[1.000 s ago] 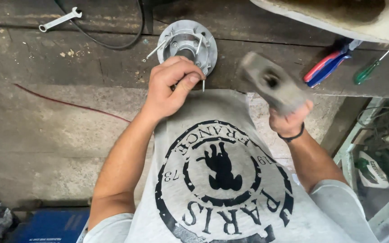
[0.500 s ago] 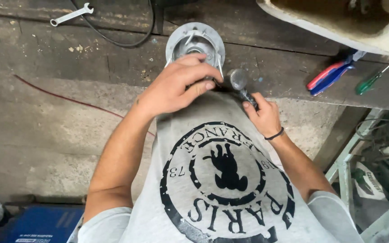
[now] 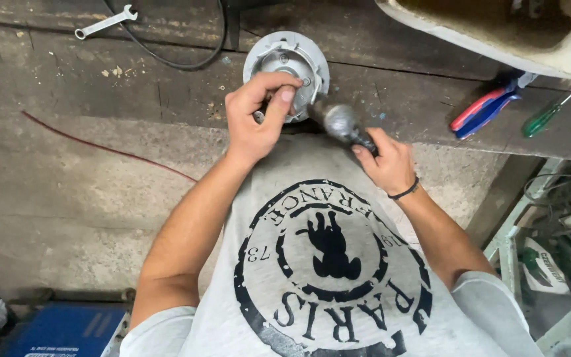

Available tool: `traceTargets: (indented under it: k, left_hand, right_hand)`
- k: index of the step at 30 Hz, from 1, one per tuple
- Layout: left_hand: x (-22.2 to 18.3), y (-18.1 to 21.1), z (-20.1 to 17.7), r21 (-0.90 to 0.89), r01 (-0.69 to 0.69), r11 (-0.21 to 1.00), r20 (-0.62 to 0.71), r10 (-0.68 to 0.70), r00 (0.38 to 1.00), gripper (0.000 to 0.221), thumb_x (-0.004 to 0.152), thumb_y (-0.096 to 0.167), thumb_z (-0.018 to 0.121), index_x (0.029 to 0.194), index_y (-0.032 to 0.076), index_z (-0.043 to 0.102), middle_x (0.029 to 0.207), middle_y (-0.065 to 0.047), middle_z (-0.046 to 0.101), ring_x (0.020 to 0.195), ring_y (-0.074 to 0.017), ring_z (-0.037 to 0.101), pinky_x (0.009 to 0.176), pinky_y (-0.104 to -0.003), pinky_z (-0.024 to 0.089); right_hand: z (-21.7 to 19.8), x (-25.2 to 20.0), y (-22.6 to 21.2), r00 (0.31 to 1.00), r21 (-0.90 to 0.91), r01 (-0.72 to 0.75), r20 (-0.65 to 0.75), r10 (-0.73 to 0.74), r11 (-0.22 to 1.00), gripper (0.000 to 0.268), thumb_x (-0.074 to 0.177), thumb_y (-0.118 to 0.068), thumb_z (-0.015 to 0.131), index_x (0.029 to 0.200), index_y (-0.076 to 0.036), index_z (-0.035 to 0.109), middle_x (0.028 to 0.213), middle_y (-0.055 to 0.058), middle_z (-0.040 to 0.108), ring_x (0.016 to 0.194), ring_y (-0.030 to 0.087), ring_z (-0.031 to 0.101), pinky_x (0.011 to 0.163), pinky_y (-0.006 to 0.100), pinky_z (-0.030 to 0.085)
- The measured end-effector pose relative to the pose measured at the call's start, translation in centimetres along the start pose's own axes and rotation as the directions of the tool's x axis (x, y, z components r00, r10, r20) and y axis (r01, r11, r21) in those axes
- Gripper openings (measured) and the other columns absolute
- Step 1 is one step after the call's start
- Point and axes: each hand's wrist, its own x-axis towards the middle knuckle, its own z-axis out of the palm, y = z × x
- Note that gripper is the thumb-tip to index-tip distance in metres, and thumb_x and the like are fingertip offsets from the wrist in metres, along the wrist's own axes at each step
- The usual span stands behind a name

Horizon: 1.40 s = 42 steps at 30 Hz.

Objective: Disassembling an electric motor by using a hammer and punch to extract the shaft and internal components.

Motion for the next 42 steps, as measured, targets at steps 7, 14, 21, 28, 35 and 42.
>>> traceTargets:
  k: [7, 14, 21, 28, 35, 42]
  left_hand:
    - [-0.1, -0.4, 2.0, 0.159, -0.012, 0.987, 0.16, -0.014, 0.987, 0.012, 0.099, 0.032, 0.069, 0.102, 0.022, 0.075, 0.075, -0.004, 0.07, 0.077, -0.0291, 0.069, 0.077, -0.039, 0.057]
    - [1.5, 2.0, 1.6, 0.258, 0.028, 0.966, 0.296, -0.107, 0.949, 0.031, 0.105, 0.041, 0.049, 0.099, 0.017, 0.068, 0.094, 0.008, 0.072, 0.082, -0.0157, 0.058, 0.074, -0.032, 0.042]
    - [0.6, 0.6, 2.1, 0.226, -0.051, 0.973, 0.341, -0.03, 0.939, 0.03, 0.108, 0.033, 0.047, 0.108, 0.016, 0.073, 0.104, 0.002, 0.077, 0.102, -0.0205, 0.07, 0.093, -0.039, 0.053]
    - [1.0, 0.0, 1.2, 0.227, -0.073, 0.971, 0.533, -0.061, 0.844, 0.058, 0.106, 0.06, 0.03, 0.131, 0.022, 0.067, 0.145, -0.017, 0.06, 0.141, -0.0412, 0.05, 0.119, -0.066, 0.036]
    - [4.6, 2.3, -4.4, -0.042, -0.046, 0.998, 0.715, 0.063, 0.696, 0.036, 0.111, 0.031, 0.045, 0.125, 0.003, 0.063, 0.125, -0.014, 0.066, 0.122, -0.0315, 0.06, 0.107, -0.045, 0.045]
    - [1.8, -0.3, -2.4, -0.045, -0.115, 0.992, 0.59, 0.119, 0.799, 0.033, 0.104, 0.036, 0.059, 0.122, 0.01, 0.067, 0.11, -0.006, 0.069, 0.107, -0.0285, 0.064, 0.1, -0.046, 0.048]
  right_hand:
    - [-0.6, 1.1, -0.4, 0.988, -0.103, 0.154, 0.017, -0.153, 0.983, 0.036, 0.1, -0.048, 0.068, 0.111, -0.014, 0.068, 0.077, 0.012, 0.068, 0.071, 0.037, 0.07, 0.059, 0.048, 0.054]
    - [-2.7, -2.0, -0.1, 0.907, 0.105, 0.4, -0.192, -0.376, 0.911, 0.039, 0.099, -0.029, 0.051, 0.088, 0.004, 0.068, 0.068, 0.012, 0.064, 0.049, 0.022, 0.055, 0.045, 0.036, 0.046]
    - [0.6, -0.5, 0.9, 0.976, -0.052, 0.213, 0.059, -0.21, 0.976, 0.066, 0.1, -0.066, 0.037, 0.104, -0.006, 0.064, 0.085, 0.013, 0.071, 0.065, 0.032, 0.067, 0.053, 0.045, 0.052]
    - [1.0, -2.9, 1.9, 0.977, 0.028, -0.01, 0.213, 0.004, 1.0, 0.042, 0.103, -0.048, 0.054, 0.112, -0.009, 0.068, 0.067, 0.005, 0.067, 0.051, 0.022, 0.062, 0.044, 0.037, 0.046]
    - [-0.7, -4.2, 2.3, 0.948, 0.103, -0.276, 0.193, 0.253, 0.955, 0.036, 0.101, -0.047, 0.057, 0.109, -0.014, 0.07, 0.069, -0.002, 0.061, 0.055, 0.013, 0.052, 0.054, 0.033, 0.041]
    - [-2.1, 0.5, -0.7, 0.996, 0.109, -0.08, -0.016, 0.082, 0.991, 0.03, 0.105, -0.04, 0.061, 0.11, -0.011, 0.068, 0.069, 0.005, 0.06, 0.062, 0.026, 0.061, 0.054, 0.037, 0.046]
